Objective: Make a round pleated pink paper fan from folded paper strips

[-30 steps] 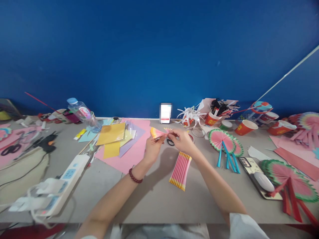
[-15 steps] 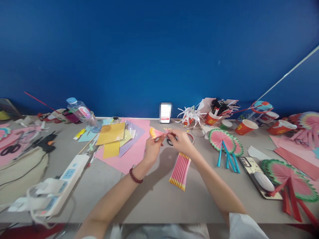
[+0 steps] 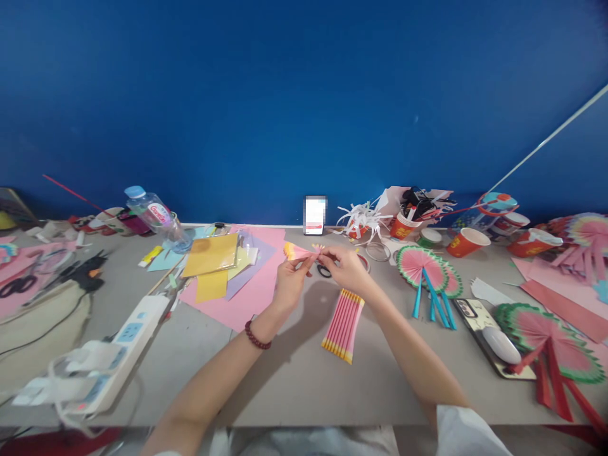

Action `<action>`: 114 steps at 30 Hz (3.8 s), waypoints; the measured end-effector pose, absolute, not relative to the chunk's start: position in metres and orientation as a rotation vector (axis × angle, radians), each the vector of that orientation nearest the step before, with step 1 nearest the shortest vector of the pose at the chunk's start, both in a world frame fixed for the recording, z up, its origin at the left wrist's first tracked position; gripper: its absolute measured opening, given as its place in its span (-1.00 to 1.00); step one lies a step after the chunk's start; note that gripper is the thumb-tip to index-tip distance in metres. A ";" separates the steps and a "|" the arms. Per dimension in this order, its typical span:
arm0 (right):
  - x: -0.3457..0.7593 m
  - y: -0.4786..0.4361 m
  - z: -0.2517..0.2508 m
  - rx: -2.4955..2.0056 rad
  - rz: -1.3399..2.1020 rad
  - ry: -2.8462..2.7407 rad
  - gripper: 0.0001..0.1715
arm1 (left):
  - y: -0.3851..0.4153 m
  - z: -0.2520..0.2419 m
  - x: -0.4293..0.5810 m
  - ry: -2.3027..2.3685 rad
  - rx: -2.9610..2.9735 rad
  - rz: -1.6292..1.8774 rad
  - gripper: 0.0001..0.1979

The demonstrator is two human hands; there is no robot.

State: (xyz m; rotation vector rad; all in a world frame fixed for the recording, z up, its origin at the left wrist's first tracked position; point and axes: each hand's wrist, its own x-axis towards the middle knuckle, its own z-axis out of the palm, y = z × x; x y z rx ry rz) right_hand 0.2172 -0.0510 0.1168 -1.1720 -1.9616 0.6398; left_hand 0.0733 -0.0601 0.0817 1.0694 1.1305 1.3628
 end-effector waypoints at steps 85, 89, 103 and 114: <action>0.213 -0.062 0.127 -1.186 0.545 -1.976 -0.74 | -0.068 0.101 0.074 1.135 1.168 1.476 -0.73; 0.214 -0.060 0.127 -1.169 0.465 -2.030 -0.75 | -0.067 0.095 0.074 1.141 1.226 1.476 -0.72; 0.210 -0.062 0.124 -1.235 0.361 -1.959 -0.77 | -0.064 0.086 0.074 1.110 1.263 1.404 -0.72; 0.212 -0.064 0.127 -1.236 0.357 -1.861 -0.79 | -0.066 0.112 0.069 0.970 1.113 1.346 -0.72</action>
